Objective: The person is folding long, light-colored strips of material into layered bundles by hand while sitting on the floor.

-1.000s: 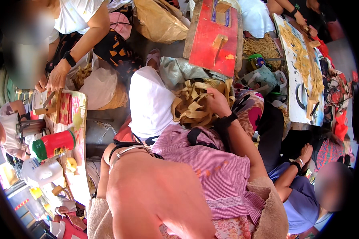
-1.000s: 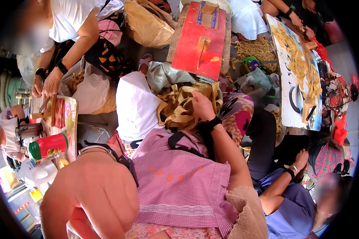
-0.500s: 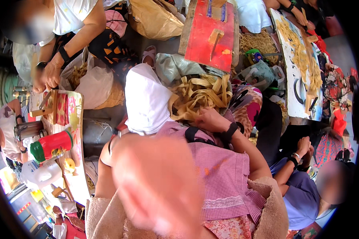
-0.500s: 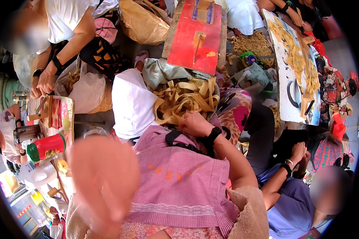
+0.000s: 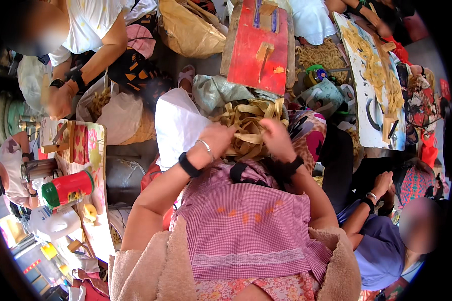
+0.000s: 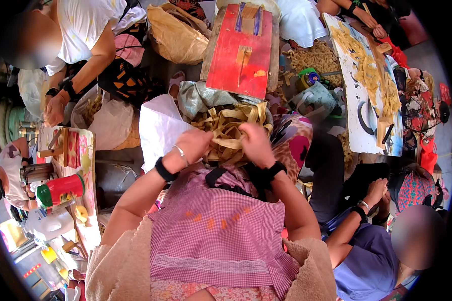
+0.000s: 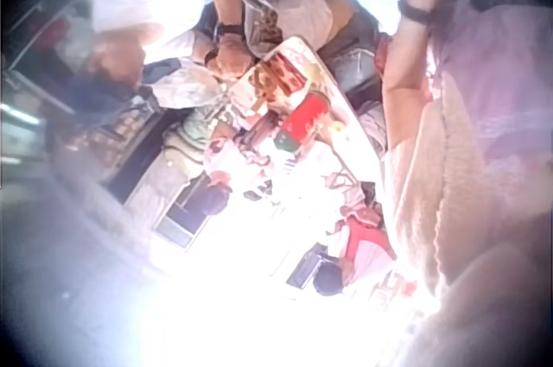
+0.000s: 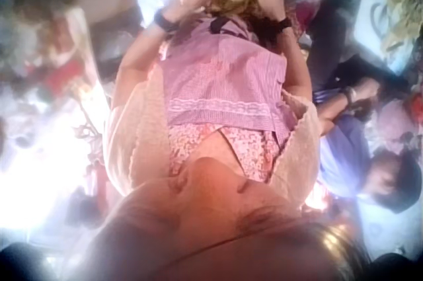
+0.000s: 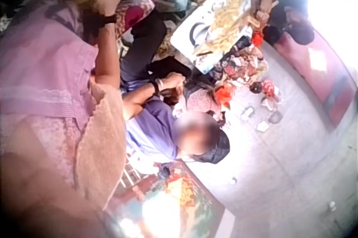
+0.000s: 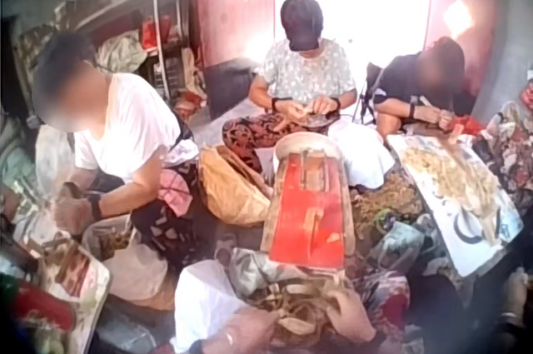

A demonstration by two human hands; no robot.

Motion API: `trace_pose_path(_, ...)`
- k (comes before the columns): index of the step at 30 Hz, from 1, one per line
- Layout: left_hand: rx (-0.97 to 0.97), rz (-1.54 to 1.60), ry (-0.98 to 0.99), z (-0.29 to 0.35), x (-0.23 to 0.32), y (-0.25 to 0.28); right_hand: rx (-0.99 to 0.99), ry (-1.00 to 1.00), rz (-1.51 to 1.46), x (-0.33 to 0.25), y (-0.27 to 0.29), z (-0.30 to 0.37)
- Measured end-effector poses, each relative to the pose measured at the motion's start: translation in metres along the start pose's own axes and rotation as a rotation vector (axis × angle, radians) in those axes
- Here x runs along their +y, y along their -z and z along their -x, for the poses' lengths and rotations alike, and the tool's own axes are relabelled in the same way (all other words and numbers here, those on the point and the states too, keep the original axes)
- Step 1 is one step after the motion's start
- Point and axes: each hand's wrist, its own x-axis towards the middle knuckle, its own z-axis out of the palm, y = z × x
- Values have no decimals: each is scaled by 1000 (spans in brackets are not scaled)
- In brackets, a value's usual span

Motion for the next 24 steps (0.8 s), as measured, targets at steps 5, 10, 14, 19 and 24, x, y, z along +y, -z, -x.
trace_pose_path(5,366,309,-217,16,21,70,50,-111,382,54,-5,-7)
trace_pose_path(10,526,560,-243,28,47,103,-457,-5,129,-13,-18,6)
trace_pose_path(14,544,428,-318,32,58,136,-763,5,-82,-23,-27,17)
trace_pose_path(19,529,226,-272,38,52,150,-6,-386,-440,-37,18,-1)
trace_pose_path(24,513,197,-293,20,50,118,-427,-202,-825,-114,81,-9)
